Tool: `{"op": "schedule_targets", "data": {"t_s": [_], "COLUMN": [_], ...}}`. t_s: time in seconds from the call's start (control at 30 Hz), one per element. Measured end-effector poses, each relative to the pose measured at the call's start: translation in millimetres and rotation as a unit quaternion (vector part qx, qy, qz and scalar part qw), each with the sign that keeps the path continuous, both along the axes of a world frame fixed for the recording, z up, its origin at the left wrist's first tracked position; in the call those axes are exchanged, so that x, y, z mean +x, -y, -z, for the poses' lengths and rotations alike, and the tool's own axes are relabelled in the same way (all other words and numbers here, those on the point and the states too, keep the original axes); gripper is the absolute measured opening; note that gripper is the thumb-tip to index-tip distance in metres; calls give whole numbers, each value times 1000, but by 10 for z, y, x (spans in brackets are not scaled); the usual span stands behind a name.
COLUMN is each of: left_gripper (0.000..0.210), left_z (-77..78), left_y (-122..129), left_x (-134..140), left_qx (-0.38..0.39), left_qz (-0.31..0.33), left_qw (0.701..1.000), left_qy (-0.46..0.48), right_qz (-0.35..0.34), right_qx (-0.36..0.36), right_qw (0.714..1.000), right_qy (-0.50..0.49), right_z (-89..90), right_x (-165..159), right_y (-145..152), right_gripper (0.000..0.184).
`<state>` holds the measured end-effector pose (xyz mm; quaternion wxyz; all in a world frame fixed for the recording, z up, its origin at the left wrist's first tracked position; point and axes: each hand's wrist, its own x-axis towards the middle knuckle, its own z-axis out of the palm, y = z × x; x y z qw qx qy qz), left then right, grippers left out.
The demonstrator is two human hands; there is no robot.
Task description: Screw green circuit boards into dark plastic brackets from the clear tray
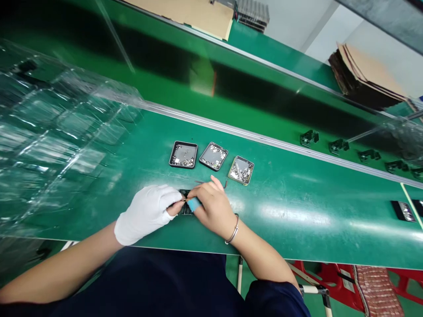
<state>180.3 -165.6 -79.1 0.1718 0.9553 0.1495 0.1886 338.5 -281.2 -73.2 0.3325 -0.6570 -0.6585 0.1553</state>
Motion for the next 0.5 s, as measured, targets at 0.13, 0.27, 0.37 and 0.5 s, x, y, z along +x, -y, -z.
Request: {"op": "schedule_targets", "data": {"t_s": [0.13,0.27,0.37,0.5], "left_gripper": [31,29,27,27], "left_z": [121,244,270,252], "left_y": [-101,-119,-95,-87], "left_x": [43,110,134,130], "left_qx": [-205,-341,-368,-381], "left_qz": [-14,8,-3,-4], "left_qw": [978,940,930,925], "left_qy": [45,-2,-13,-10], "right_qz": [53,50,57,57], "right_qx": [6,4,26,39], "right_qw": [998,998,997,996], "right_qy": [-40,-43,-37,-50], "right_z": [98,252,324,358], "right_x": [28,-14,-47,-60], "right_y": [-46,-83,-97,-109], "right_gripper": [8,10,10,8]}}
